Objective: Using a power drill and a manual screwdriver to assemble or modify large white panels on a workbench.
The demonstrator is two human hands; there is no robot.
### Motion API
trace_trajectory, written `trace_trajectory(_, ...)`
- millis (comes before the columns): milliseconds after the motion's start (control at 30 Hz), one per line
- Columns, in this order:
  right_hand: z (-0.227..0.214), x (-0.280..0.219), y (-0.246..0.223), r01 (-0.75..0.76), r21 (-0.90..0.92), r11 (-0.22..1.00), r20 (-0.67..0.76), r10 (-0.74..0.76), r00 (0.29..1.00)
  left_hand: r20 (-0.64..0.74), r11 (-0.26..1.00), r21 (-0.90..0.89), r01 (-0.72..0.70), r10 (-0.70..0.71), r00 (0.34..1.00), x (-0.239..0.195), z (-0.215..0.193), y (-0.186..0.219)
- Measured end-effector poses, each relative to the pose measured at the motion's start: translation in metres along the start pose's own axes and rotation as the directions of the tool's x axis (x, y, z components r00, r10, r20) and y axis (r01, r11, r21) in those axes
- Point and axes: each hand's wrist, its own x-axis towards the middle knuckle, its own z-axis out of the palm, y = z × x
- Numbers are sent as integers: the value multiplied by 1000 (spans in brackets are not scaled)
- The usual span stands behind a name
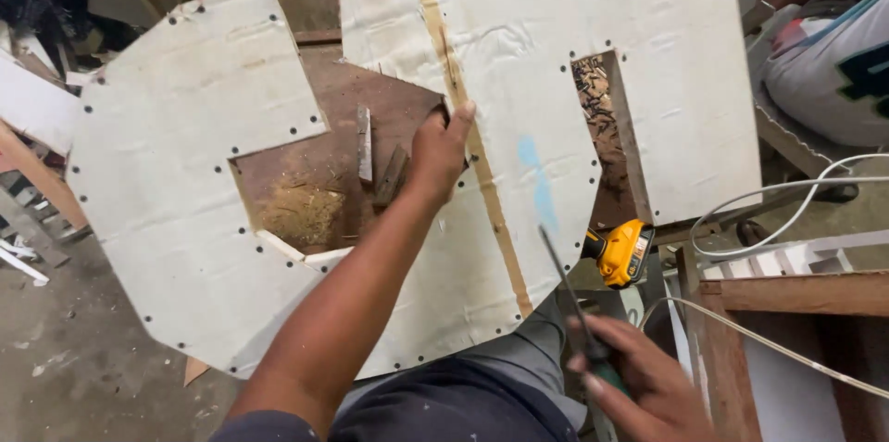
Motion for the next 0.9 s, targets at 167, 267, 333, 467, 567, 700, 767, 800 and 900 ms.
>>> trace_trajectory(167,24,21,-6,-20,-301,953,-7,19,1000,-39,995,-45,-84,82,996,0,7,-32)
trace_trajectory(267,29,26,-33,-306,-567,764,-143,275,951,-47,990,-91,-104,100,994,-6,7,-38)
trace_trajectory(333,18,30,-15,95,-616,782,-91,-190,978,-92,987,-102,-127,118,989,-9,7,-41)
trace_trajectory(467,18,32,-41,407,-705,581,73,-512,856,-88,986,-114,-119,110,990,-11,5,-47)
trace_trajectory(567,21,35,-60,480,-765,429,73,-684,726,-93,990,-101,-93,84,992,-13,8,-50)
trace_trajectory(700,14,45,-70,512,-805,299,177,-703,689,-78,985,-104,-138,130,988,-20,10,-46)
trace_trajectory(767,12,46,-73,516,-812,273,205,-694,690,-78,988,-87,-130,123,989,-24,11,-47)
trace_trajectory(800,11,48,-74,516,-813,270,219,-680,700,-75,987,-102,-126,119,990,-24,11,-46)
trace_trajectory(900,9,52,-75,520,-820,240,248,-669,700,-77,983,-132,-124,115,990,-24,12,-45)
